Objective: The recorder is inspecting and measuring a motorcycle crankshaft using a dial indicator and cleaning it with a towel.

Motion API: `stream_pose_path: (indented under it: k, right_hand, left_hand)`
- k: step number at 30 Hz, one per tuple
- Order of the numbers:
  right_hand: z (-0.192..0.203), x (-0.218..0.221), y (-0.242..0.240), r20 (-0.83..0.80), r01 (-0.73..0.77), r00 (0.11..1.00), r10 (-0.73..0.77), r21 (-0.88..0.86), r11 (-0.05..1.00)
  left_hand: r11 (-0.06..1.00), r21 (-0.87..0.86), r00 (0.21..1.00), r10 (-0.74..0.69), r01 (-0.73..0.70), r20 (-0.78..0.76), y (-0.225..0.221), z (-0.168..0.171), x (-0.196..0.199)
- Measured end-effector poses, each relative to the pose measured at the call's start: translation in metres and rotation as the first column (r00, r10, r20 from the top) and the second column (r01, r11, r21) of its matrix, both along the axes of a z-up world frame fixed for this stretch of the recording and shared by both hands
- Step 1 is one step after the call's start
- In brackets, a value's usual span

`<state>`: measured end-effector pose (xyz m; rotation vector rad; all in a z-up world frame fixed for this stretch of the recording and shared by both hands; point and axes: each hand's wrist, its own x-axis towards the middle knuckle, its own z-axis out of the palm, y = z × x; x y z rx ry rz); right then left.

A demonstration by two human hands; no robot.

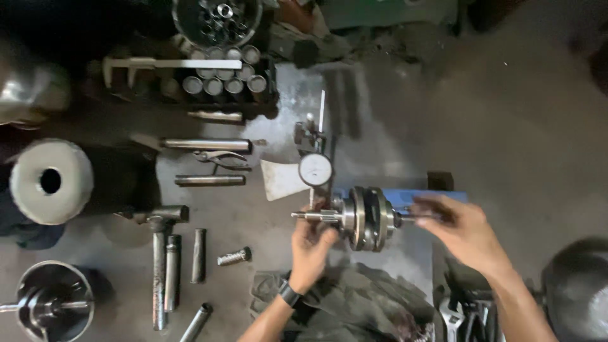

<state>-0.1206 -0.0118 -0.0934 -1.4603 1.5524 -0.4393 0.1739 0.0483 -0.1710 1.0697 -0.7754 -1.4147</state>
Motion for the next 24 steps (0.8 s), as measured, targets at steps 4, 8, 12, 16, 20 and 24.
stream_pose_path:
  k: [4,8,12,16,20,24]
  right_hand:
    - [-0.055,-0.020,0.019,0.138,0.318,0.915,-0.378,0.327,0.890]
    - [-0.058,-0.013,0.019,0.193,0.350,0.874,-0.447,0.390,0.852]
    - [-0.061,-0.014,0.018,0.144,0.322,0.903,-0.405,0.400,0.858]
    - [-0.059,-0.015,0.018,0.192,0.278,0.914,-0.358,0.346,0.896]
    - [-0.048,-0.011,0.015,0.130,0.300,0.923,-0.361,0.341,0.891]
    - [-0.036,-0.006,0.013,0.089,0.318,0.927,-0.364,0.327,0.890]
  left_hand:
    - [0.998,-0.015,0.973,-0.065,0.063,-0.222,0.002,-0.008,-0.014]
    - [0.995,0.021,0.961,-0.087,0.096,-0.261,-0.001,0.002,-0.020]
    - [0.995,0.064,0.966,-0.058,0.076,-0.253,-0.002,0.001,-0.022]
    - [0.995,0.066,0.975,-0.059,0.075,-0.216,0.003,-0.008,-0.022]
    - [0.991,0.101,0.969,-0.057,0.084,-0.241,0.004,-0.005,-0.023]
    - [0.994,0.074,0.964,-0.055,0.077,-0.262,0.004,-0.004,-0.023]
